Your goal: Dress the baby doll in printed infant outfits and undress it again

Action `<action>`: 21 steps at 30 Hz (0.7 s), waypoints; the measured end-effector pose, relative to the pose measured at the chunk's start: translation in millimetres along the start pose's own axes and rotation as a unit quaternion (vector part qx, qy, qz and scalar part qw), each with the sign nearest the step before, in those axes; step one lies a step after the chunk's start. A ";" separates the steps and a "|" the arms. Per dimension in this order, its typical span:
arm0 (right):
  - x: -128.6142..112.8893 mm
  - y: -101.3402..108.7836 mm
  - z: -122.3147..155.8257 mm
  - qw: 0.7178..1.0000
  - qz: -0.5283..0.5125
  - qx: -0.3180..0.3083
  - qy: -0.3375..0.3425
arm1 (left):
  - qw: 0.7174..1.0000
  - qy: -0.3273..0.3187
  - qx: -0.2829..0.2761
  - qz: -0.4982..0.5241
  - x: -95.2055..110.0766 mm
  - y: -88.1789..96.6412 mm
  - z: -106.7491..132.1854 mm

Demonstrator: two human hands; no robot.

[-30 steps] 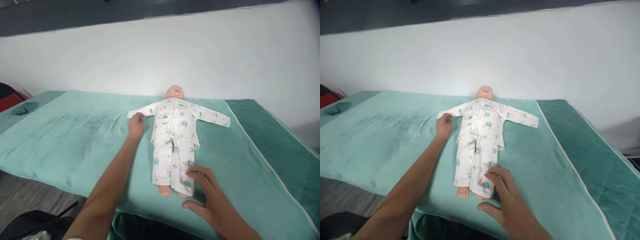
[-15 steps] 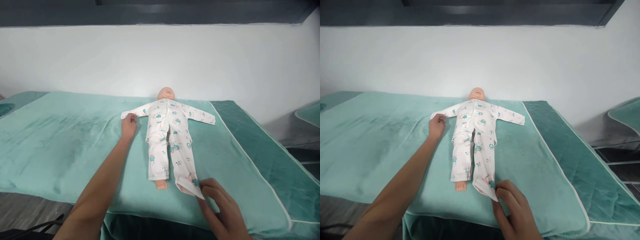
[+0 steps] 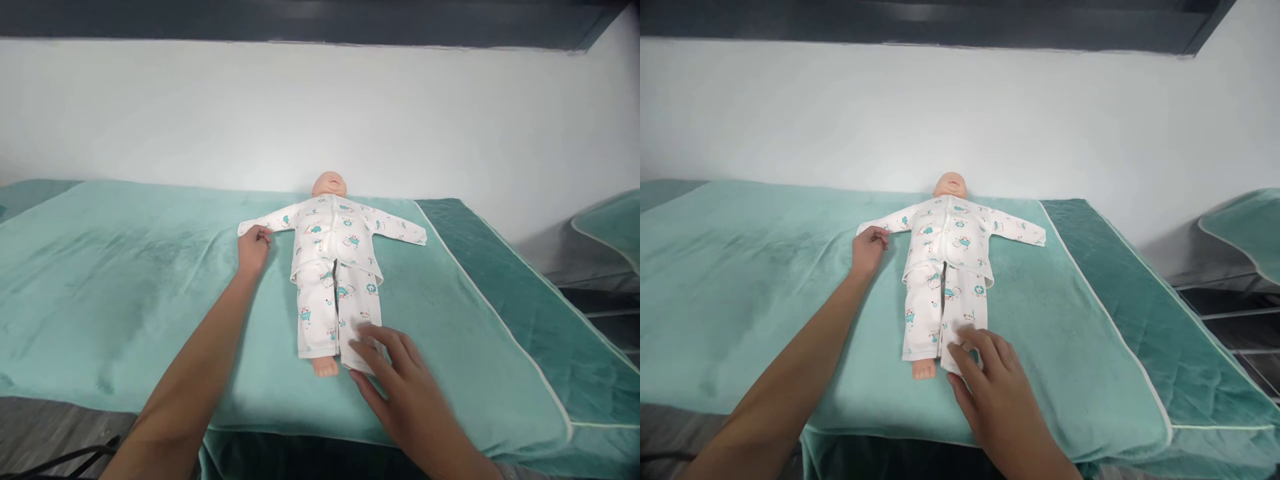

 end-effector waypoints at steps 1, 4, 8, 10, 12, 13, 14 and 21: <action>-3.3 -2.4 -4.9 1.000 0.006 -0.009 0.003 | 1.000 0.001 0.001 0.004 1.2 0.5 0.3; -10.2 -5.4 -15.0 1.000 -0.005 -0.021 0.015 | 1.000 0.006 0.004 0.012 3.9 2.0 0.4; -15.8 -2.0 -17.1 0.998 -0.030 -0.017 0.047 | 1.000 0.014 0.009 0.016 4.0 3.3 -1.1; -16.4 -2.4 -16.5 0.999 -0.027 -0.020 0.040 | 1.000 0.013 0.007 0.016 3.1 3.4 -2.0; -16.5 -5.7 -16.7 1.000 -0.009 -0.020 0.021 | 1.000 0.015 0.006 0.019 2.0 3.5 -2.4; -16.9 -8.4 -17.4 1.000 0.004 -0.017 0.010 | 1.000 0.017 0.006 0.022 1.6 3.5 -2.5; -17.5 -11.5 -18.5 1.000 0.015 -0.012 0.001 | 0.999 0.018 0.006 0.025 1.4 3.6 -2.4; -22.3 -26.5 -31.6 0.998 0.023 0.014 -0.053 | 0.999 0.024 0.008 0.039 3.4 5.0 -1.3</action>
Point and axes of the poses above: each hand's wrist, its own z-axis away from the middle knuckle, its own y-axis out of the back of the hand, x = y × z, the point moved 4 cm from there along -z, towards the middle knuckle, and after that the axes turned 6 degrees about -y, right-handed, at the moved point
